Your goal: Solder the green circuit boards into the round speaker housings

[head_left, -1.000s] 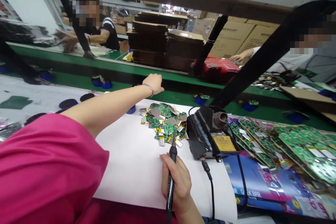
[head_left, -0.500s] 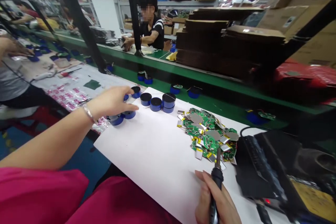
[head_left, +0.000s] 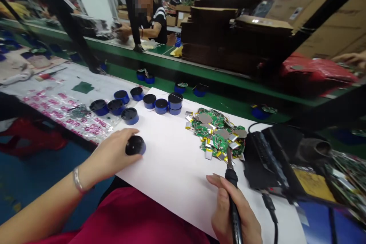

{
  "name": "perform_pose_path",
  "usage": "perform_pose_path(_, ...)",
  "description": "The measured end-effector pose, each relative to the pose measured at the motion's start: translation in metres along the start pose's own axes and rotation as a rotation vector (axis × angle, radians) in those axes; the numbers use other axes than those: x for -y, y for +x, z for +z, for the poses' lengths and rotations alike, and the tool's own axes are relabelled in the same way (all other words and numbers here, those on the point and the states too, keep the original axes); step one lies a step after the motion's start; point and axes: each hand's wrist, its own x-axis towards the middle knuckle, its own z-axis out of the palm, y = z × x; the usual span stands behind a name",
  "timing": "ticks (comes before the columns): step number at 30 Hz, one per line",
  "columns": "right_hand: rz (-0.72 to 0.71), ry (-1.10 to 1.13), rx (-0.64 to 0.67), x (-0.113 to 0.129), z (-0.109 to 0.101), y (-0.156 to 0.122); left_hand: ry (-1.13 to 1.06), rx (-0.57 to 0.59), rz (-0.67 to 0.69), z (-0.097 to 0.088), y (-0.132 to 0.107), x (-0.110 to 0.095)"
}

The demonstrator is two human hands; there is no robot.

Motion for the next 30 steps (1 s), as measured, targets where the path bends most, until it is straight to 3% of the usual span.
perform_pose_path(4, 0.062, 0.109, -0.002, 0.008, -0.007, 0.004, -0.173, 0.07, 0.312, 0.026, -0.007, -0.051)
perform_pose_path(8, 0.066, 0.121, 0.006, 0.016, -0.018, 0.012, -0.338, 0.246, 0.429, 0.026, 0.007, -0.089)
perform_pose_path(10, 0.094, 0.108, -0.017, 0.023, -0.024, 0.016, -0.446, 0.278, 0.44, 0.02, 0.025, -0.103)
perform_pose_path(13, 0.16, 0.08, -0.08, 0.031, -0.029, 0.021, -0.484, 0.16, 0.487, 0.017, 0.062, -0.126)
perform_pose_path(16, 0.161, 0.045, -0.102, 0.034, -0.03, 0.024, -0.324, 0.144, 0.725, 0.028, 0.098, -0.154)
perform_pose_path(18, 0.124, 0.051, -0.078, 0.033, -0.031, 0.024, -0.238, 0.213, 0.891, 0.038, 0.114, -0.173)
perform_pose_path(20, 0.087, 0.062, -0.053, 0.031, -0.033, 0.023, -0.208, 0.295, 0.972, 0.046, 0.123, -0.186)
perform_pose_path(25, 0.09, 0.046, -0.047, 0.03, -0.036, 0.021, -0.279, 0.351, 0.898, 0.048, 0.126, -0.194)
perform_pose_path(30, 0.13, -0.018, -0.073, 0.029, -0.032, 0.023, -0.544, 0.378, 0.55, 0.037, 0.118, -0.175)
